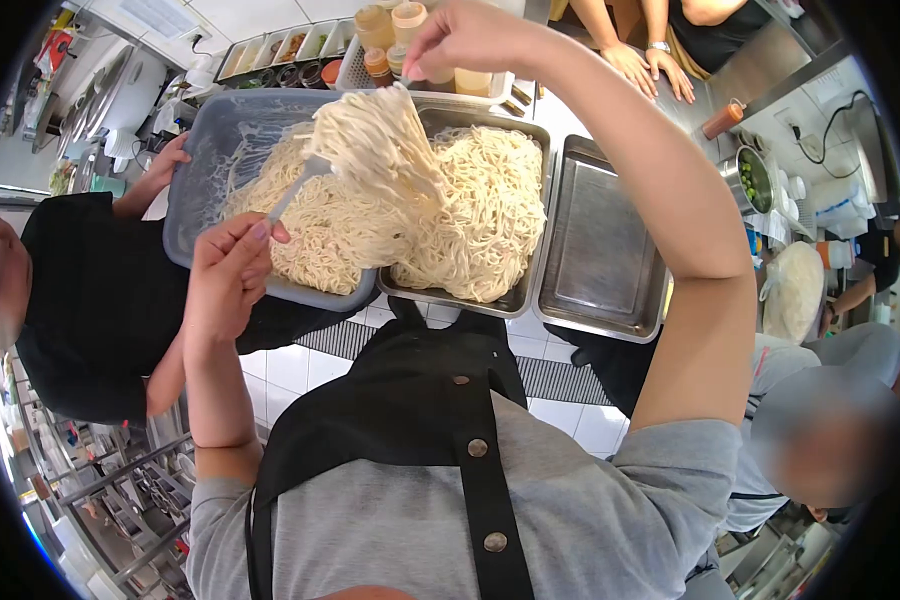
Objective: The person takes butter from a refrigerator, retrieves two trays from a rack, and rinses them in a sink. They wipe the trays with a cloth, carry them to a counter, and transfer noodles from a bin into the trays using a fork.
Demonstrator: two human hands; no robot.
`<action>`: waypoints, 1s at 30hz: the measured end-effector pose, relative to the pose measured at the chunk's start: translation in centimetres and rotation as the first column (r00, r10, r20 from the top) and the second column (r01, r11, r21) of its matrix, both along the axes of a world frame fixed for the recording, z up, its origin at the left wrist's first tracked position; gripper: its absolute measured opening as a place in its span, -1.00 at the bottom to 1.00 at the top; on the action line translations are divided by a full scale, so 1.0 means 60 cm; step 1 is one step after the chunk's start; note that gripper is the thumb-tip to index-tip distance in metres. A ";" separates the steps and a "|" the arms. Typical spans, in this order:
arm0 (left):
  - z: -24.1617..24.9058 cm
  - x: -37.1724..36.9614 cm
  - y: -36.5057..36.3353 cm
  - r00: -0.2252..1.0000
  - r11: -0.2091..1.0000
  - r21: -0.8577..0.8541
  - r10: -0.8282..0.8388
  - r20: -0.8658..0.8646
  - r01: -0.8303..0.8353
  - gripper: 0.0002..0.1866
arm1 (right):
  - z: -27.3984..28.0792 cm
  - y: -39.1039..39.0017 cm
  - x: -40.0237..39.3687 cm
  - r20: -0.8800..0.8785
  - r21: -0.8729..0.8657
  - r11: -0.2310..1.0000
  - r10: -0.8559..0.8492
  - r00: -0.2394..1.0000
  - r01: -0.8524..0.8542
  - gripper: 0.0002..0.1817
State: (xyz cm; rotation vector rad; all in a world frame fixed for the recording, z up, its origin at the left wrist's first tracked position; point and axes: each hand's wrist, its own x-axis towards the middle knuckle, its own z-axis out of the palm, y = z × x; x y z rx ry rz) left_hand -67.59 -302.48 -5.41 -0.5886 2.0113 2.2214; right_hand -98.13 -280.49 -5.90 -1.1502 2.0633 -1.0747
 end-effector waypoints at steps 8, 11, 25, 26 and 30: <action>0.036 0.040 -0.070 0.987 0.991 -0.033 0.123 -0.101 -0.126 -0.73 | 0.097 -0.110 0.027 -0.040 0.028 1.000 -0.003 0.999 0.004 -0.85; 0.039 0.051 -0.093 0.976 0.981 -0.057 0.175 -0.127 -0.183 -0.74 | 0.105 -0.156 0.047 -0.035 0.066 0.997 -0.043 0.998 0.046 -0.84; -0.149 0.020 -0.229 0.984 0.778 -0.625 0.050 0.169 0.068 -0.70 | -0.117 -0.315 0.128 -0.858 0.200 0.980 0.170 0.485 0.011 -0.92; -0.181 0.012 -0.236 0.978 0.696 -0.706 0.023 0.208 0.133 -0.71 | -0.141 -0.322 0.140 -0.923 0.206 0.978 0.201 0.328 -0.021 -0.91; -0.239 0.003 -0.232 0.956 0.266 -0.921 -0.005 0.294 0.284 -0.78 | -0.173 -0.328 0.158 -0.980 0.197 0.936 0.197 -0.029 -0.292 -0.87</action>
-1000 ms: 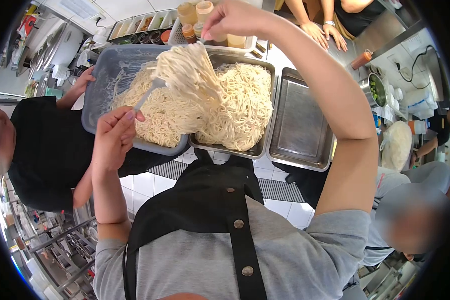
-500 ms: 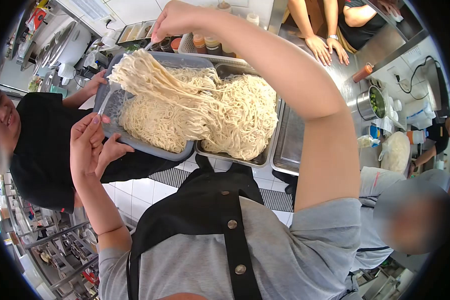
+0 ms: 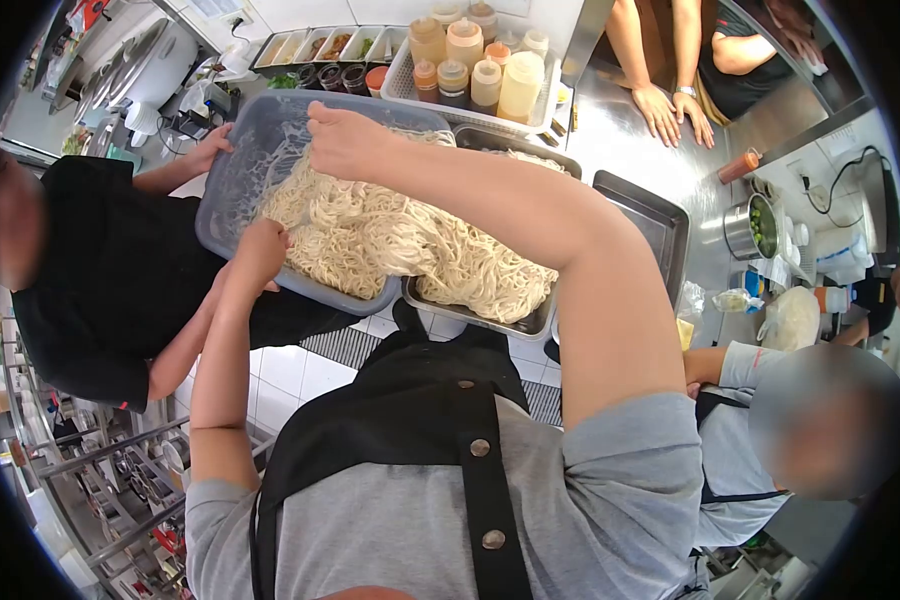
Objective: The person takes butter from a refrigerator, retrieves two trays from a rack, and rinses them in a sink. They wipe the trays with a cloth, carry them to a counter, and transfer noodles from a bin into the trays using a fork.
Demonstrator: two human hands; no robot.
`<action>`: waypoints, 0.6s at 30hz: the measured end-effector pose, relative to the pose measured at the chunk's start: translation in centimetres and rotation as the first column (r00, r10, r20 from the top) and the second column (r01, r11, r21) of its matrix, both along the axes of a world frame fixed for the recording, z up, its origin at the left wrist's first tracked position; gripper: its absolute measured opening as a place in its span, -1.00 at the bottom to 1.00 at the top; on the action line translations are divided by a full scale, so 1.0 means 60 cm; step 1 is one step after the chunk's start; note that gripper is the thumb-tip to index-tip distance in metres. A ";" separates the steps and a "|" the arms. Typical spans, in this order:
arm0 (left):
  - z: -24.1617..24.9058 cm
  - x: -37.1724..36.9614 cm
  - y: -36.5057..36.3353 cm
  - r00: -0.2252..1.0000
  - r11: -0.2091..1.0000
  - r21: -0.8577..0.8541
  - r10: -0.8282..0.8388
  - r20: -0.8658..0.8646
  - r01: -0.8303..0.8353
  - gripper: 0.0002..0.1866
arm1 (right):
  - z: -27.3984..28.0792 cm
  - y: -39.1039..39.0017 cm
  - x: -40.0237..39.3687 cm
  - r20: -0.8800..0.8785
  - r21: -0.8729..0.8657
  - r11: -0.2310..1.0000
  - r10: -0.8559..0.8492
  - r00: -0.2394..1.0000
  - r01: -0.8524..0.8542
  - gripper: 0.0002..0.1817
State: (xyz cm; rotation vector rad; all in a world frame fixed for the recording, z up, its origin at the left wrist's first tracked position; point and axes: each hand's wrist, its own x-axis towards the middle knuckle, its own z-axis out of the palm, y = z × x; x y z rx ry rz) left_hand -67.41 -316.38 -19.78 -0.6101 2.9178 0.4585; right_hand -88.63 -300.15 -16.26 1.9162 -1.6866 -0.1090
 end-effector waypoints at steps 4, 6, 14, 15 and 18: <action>0.018 0.003 0.024 0.998 0.991 -0.130 0.045 0.044 -0.038 -0.73 | 0.035 0.039 -0.016 0.048 0.066 0.993 -0.098 0.994 0.095 -0.86; 0.029 0.005 0.032 0.998 0.991 -0.127 0.039 0.058 -0.031 -0.73 | 0.044 0.074 -0.045 0.151 0.028 0.979 -0.206 0.967 0.204 -0.87; 0.085 0.012 0.083 0.996 0.964 -0.254 0.088 0.014 -0.081 -0.78 | -0.010 0.289 -0.171 0.568 0.082 0.646 -0.656 0.497 0.759 -0.90; 0.094 0.007 0.086 0.995 0.963 -0.255 0.094 0.032 -0.083 -0.77 | -0.029 0.300 -0.174 0.553 0.073 0.645 -0.661 0.507 0.761 -0.90; 0.098 -0.005 0.105 0.998 0.933 -0.359 0.053 0.039 -0.036 -0.79 | -0.097 0.311 -0.185 0.485 0.087 0.623 -0.708 0.513 0.777 -0.90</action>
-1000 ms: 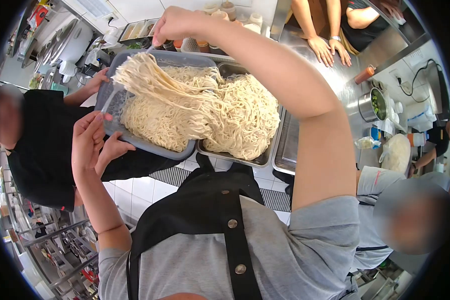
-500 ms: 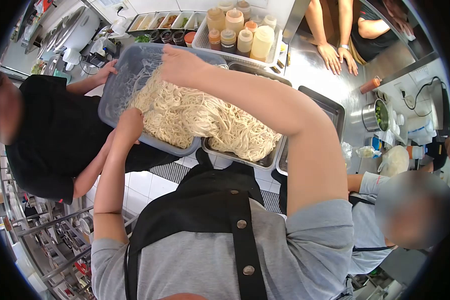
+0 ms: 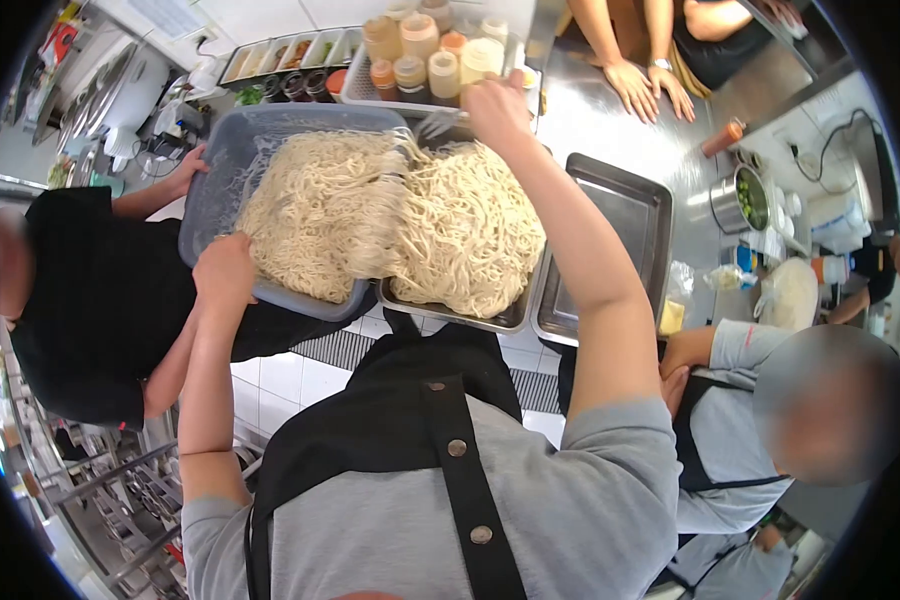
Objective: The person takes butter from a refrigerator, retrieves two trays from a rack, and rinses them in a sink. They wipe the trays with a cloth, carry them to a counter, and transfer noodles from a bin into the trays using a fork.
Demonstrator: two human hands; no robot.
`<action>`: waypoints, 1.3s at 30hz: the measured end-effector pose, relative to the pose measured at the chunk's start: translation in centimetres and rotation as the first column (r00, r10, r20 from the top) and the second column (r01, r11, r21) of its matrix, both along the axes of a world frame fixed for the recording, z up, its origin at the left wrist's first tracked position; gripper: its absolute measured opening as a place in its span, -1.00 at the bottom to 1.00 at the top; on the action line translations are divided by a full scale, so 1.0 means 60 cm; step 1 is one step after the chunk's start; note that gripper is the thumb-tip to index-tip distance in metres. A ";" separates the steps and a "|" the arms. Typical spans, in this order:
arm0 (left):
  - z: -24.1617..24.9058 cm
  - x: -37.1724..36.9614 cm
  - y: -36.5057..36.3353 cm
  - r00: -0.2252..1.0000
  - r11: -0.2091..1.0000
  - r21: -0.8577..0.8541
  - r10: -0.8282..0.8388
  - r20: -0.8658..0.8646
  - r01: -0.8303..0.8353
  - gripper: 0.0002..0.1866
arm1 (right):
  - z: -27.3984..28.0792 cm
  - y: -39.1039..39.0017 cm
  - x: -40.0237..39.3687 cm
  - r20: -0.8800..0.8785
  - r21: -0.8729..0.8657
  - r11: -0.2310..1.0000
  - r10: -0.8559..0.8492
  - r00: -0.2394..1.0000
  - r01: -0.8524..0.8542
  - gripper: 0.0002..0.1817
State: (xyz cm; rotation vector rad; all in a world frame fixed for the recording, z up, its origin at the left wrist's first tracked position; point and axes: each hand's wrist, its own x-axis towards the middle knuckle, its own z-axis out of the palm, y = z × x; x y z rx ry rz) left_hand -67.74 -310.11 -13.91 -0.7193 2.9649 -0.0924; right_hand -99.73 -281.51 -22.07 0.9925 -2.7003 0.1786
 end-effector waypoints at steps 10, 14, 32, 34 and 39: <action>0.046 0.035 0.093 0.973 0.989 -0.047 -0.147 -0.180 0.140 -0.78 | -0.061 -0.025 -0.028 0.478 -0.172 0.895 0.440 0.760 -0.411 -0.93; 0.048 0.081 0.113 0.952 0.967 0.177 -0.132 -0.277 0.185 -0.84 | -0.061 -0.041 0.002 0.545 -0.205 0.849 0.512 0.664 -0.486 -0.91; -0.048 0.163 0.220 1.000 0.827 0.562 -0.012 0.019 -0.001 -0.80 | -0.053 -0.035 0.029 0.536 -0.243 0.769 0.615 0.579 -0.591 -0.94; -0.065 0.147 0.238 0.999 0.843 0.538 -0.021 0.033 0.000 -0.82 | -0.050 -0.032 0.032 0.514 -0.264 0.761 0.631 0.581 -0.593 -0.97; -0.143 0.102 0.257 1.000 0.895 0.446 0.029 -0.012 -0.020 -0.83 | -0.055 -0.027 0.050 0.469 -0.267 0.770 0.629 0.620 -0.579 -0.99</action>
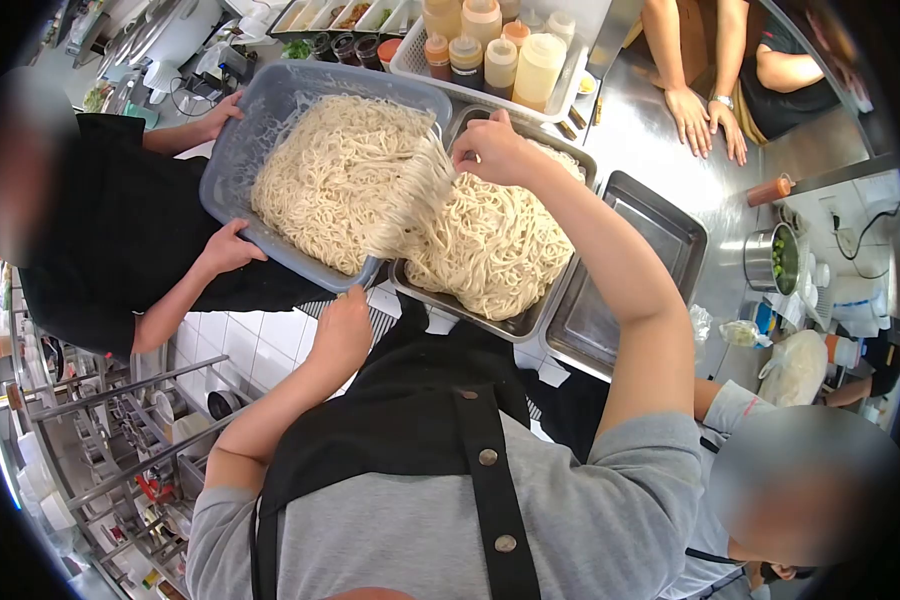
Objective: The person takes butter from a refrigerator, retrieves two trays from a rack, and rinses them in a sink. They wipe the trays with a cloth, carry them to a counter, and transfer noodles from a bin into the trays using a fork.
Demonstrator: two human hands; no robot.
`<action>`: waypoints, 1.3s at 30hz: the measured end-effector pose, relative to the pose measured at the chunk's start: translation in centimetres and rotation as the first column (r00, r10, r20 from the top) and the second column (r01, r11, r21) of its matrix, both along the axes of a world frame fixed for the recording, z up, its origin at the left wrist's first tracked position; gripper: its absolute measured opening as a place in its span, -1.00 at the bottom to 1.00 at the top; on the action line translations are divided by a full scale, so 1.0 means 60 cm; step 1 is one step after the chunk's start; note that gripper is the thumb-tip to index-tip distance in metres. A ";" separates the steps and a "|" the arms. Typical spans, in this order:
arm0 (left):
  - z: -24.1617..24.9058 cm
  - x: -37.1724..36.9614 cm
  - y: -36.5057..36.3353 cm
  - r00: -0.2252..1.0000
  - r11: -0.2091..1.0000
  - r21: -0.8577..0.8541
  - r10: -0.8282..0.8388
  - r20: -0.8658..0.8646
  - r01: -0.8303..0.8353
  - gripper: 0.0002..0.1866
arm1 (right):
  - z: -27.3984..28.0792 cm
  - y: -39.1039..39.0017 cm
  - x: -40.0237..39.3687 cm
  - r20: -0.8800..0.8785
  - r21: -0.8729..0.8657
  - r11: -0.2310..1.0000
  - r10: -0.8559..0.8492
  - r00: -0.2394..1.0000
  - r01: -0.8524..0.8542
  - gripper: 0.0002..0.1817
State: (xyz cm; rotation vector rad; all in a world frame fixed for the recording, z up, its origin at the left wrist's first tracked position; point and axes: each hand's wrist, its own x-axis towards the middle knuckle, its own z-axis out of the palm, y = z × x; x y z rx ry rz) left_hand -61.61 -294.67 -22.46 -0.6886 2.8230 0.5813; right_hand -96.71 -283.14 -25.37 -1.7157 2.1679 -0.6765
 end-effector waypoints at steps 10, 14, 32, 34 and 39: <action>0.042 -0.082 -0.009 0.967 0.956 0.293 0.056 -0.250 0.020 -0.78 | 0.036 0.055 -0.040 0.074 -0.019 0.993 -0.113 0.991 0.114 -0.87; 0.074 -0.094 -0.015 0.958 0.920 0.390 0.143 -0.250 -0.035 -0.78 | 0.072 0.061 -0.057 0.098 -0.010 0.987 -0.157 0.983 0.159 -0.87; 0.163 -0.130 0.003 0.929 0.838 0.537 0.120 -0.349 0.093 -0.78 | 0.242 0.132 -0.086 -0.040 0.034 0.979 -0.200 0.979 0.201 -0.84; 0.144 -0.141 0.014 0.926 0.850 0.505 0.058 -0.373 0.150 -0.78 | 0.243 0.153 -0.082 -0.093 0.061 0.973 -0.218 0.972 0.224 -0.84; 0.039 -0.187 0.047 0.862 0.933 0.244 -0.116 -0.493 0.265 -0.81 | 0.221 0.165 -0.035 -0.354 0.101 0.951 -0.240 0.904 0.293 -0.91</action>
